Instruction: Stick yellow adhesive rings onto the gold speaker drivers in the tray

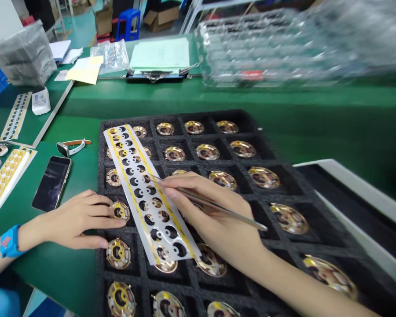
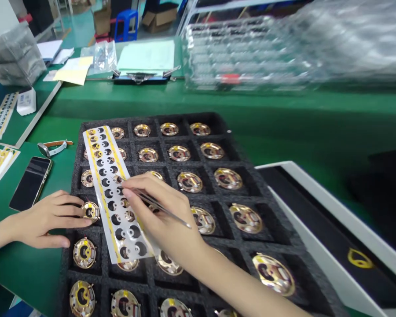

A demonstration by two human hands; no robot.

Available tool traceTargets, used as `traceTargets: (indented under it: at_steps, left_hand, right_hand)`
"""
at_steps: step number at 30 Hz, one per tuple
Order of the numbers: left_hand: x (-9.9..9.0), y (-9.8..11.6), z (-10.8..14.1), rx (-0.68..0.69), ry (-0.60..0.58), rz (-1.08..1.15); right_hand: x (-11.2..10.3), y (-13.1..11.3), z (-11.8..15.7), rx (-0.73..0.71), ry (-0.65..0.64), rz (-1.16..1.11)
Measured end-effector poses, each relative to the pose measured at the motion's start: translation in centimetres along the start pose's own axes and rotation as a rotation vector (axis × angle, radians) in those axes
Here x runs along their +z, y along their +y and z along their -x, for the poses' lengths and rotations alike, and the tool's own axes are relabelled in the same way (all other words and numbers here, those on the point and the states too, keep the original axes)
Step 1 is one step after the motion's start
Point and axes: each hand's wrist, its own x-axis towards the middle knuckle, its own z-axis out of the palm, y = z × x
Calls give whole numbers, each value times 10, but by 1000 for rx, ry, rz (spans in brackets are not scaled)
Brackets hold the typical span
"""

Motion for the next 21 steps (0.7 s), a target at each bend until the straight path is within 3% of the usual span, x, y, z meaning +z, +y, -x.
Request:
traceTargets:
  at_steps: [5,9,13,16,19,21]
  left_hand:
    - [-9,-18,-18,-222,82,-210]
    - [-8,-46,-40,-258,-120,-229]
    - [-9,-65,-55,-212,-197,-187]
    - [-11,-70,-53,-222,-117,-164]
    - [-9,-66,-39,-266,107,-160]
    - [-4,-61,-27,-271,239,-159]
  right_hand:
    - [-7,22,-31,116,-51,-38]
    - [-9,25,-43,196,-16,-52]
    - [-7,13,-36,18,97,29]
    - [1,5,-30,-228,3,82]
    - [14,5,-30,-396,-201,80]
    - [21,9,-31,-422,-294,67]
